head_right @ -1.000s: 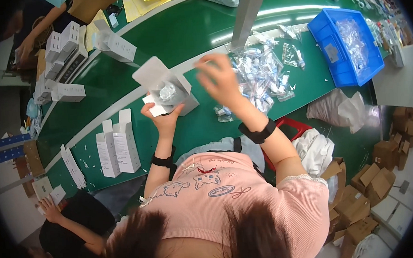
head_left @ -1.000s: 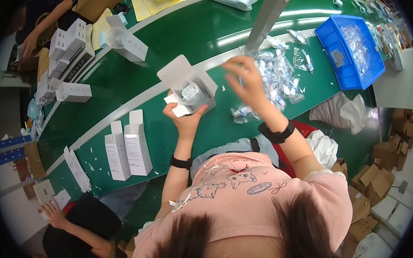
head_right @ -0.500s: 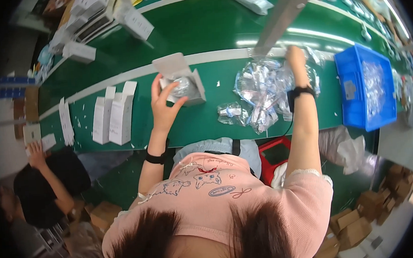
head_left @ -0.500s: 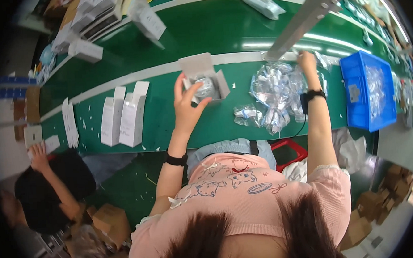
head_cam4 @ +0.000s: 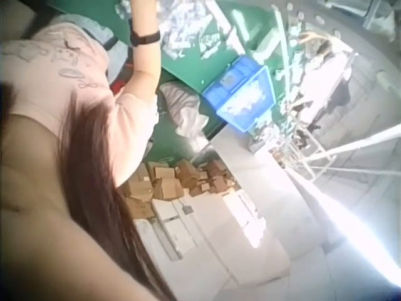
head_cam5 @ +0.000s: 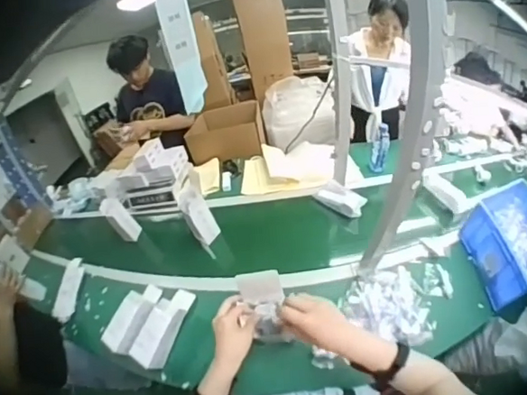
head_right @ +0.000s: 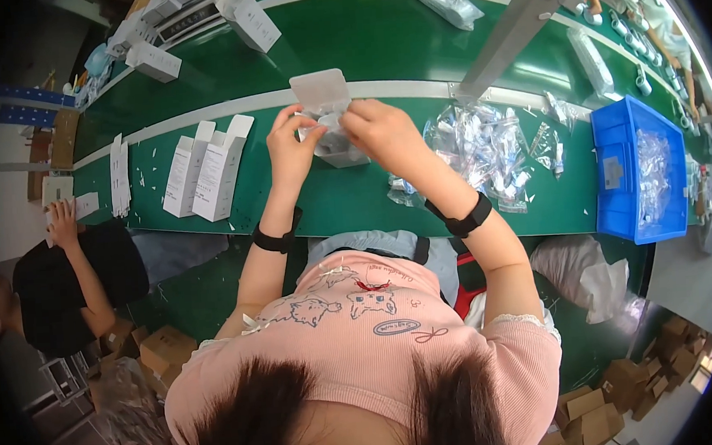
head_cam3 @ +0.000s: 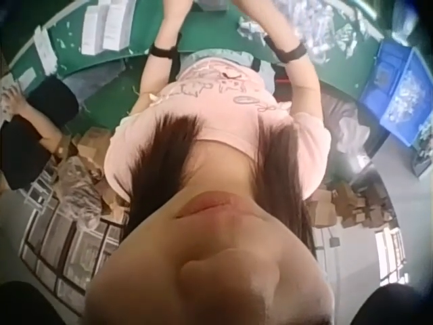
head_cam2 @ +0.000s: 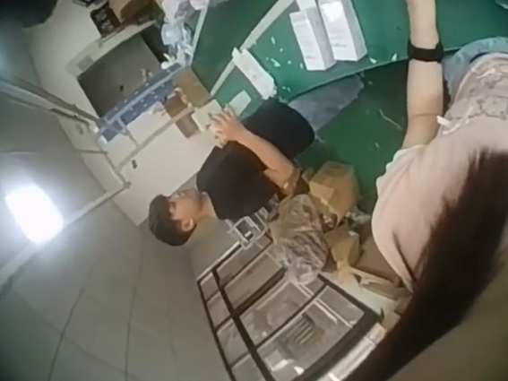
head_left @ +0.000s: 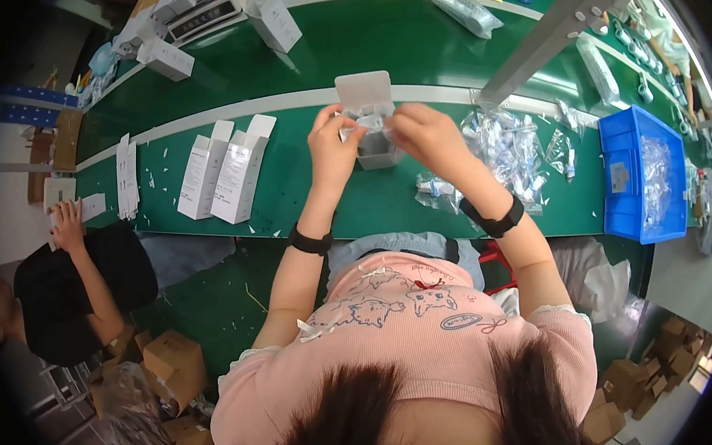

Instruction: Packing small electronic components in plastic bags into individual white cardboard boxes on an assembly line.

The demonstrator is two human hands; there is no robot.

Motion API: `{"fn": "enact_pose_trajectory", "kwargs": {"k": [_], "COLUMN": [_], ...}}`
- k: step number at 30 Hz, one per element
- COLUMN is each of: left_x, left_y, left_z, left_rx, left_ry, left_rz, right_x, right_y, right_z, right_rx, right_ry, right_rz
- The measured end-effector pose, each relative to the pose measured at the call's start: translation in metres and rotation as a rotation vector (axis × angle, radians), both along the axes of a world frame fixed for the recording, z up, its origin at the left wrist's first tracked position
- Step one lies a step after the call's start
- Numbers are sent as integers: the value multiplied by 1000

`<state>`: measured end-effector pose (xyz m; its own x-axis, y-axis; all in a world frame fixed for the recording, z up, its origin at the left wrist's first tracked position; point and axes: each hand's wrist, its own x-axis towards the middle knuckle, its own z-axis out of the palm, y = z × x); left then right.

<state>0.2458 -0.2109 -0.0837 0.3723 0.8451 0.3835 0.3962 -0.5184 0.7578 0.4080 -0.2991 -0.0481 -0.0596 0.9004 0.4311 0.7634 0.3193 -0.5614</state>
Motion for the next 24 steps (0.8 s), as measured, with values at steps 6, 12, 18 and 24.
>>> {"fn": "enact_pose_trajectory", "kwargs": {"k": [6, 12, 18, 24], "left_x": [-15, -74, -176, -137], "left_y": [5, 29, 91, 90], "left_z": [2, -7, -65, -38], "left_rx": [-225, -280, 97, -383], "left_ry": [-79, -133, 598, 960], "left_rz": [-109, -19, 327, 235], "right_x": [-12, -9, 1, 24], "right_y": [2, -18, 1, 83], "right_z": [-3, -34, -73, -71], "right_rx": [-93, -30, -168, -417], "right_ry": [-444, -280, 577, 760], "right_rz": [-30, -61, 13, 33]}}
